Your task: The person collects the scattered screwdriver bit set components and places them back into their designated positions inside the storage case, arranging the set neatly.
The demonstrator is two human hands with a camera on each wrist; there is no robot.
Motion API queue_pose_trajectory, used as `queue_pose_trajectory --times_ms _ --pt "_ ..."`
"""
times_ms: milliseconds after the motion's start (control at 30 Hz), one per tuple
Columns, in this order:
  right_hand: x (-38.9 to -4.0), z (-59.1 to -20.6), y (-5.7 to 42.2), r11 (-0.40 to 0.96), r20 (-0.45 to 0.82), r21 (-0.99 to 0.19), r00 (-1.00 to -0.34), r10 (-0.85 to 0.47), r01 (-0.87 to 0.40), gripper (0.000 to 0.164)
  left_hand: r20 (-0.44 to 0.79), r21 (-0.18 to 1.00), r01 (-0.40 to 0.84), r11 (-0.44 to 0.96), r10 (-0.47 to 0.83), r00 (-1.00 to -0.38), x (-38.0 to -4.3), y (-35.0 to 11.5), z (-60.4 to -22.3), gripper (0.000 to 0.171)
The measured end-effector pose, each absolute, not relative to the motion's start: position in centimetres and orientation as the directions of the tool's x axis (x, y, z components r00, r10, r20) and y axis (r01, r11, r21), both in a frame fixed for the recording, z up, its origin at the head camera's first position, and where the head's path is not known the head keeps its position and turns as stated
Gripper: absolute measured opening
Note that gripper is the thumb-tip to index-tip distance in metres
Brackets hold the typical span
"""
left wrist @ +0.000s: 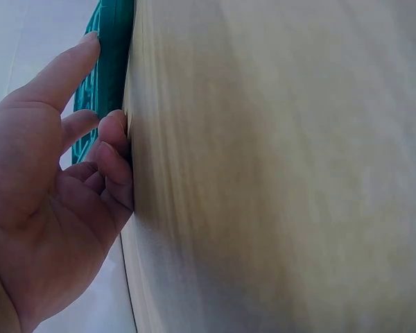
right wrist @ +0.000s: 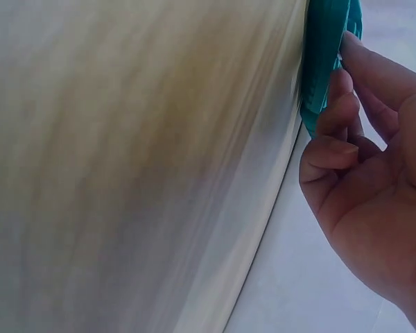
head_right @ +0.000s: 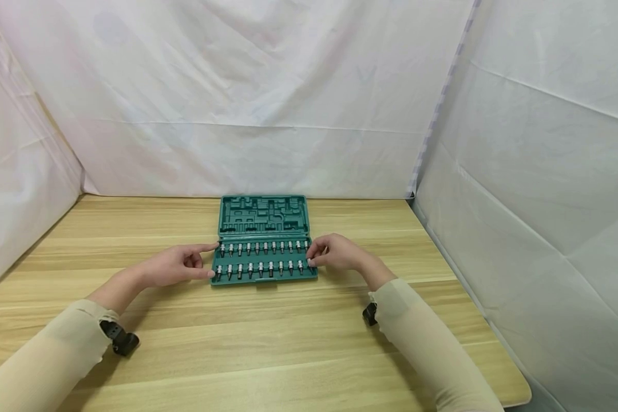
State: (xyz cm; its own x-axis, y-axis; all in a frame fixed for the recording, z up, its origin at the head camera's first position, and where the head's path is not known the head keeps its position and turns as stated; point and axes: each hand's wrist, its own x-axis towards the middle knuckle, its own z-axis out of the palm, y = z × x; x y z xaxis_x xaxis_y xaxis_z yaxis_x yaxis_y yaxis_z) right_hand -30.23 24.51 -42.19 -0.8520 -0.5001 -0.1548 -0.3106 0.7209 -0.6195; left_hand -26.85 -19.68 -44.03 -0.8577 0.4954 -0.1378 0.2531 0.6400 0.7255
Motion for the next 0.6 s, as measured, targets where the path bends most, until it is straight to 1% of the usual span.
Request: queue_pose_trajectory --times_ms 133,233,300,467,600 --pt "-30.32 -42.32 24.89 0.704 -0.158 -0.637 -0.841 -0.517 -0.313 0.009 -0.137 0.722 0.256 0.643 0.496 -0.858 -26.88 -19.66 -44.01 0.088" --pt "-30.38 -42.38 25.03 0.703 -0.163 -0.637 -0.837 -0.522 -0.315 0.012 -0.134 0.719 0.26 0.645 0.495 -0.858 -26.88 -19.66 -43.99 0.088" --pt "-30.41 -42.37 25.05 0.707 -0.165 -0.634 -0.838 -0.519 -0.313 0.017 -0.133 0.72 0.26 0.644 0.496 -0.858 -26.89 -19.65 -43.97 0.088" --pt "-30.4 -42.1 24.91 0.715 -0.179 -0.632 -0.84 -0.511 -0.3 0.034 -0.133 0.72 0.263 0.643 0.499 -0.857 -26.91 -19.65 -43.98 0.088" --pt "-30.51 -41.89 24.7 0.73 -0.22 -0.628 -0.838 -0.5 -0.271 0.037 -0.133 0.715 0.265 0.647 0.498 -0.857 -26.88 -19.65 -43.9 0.088"
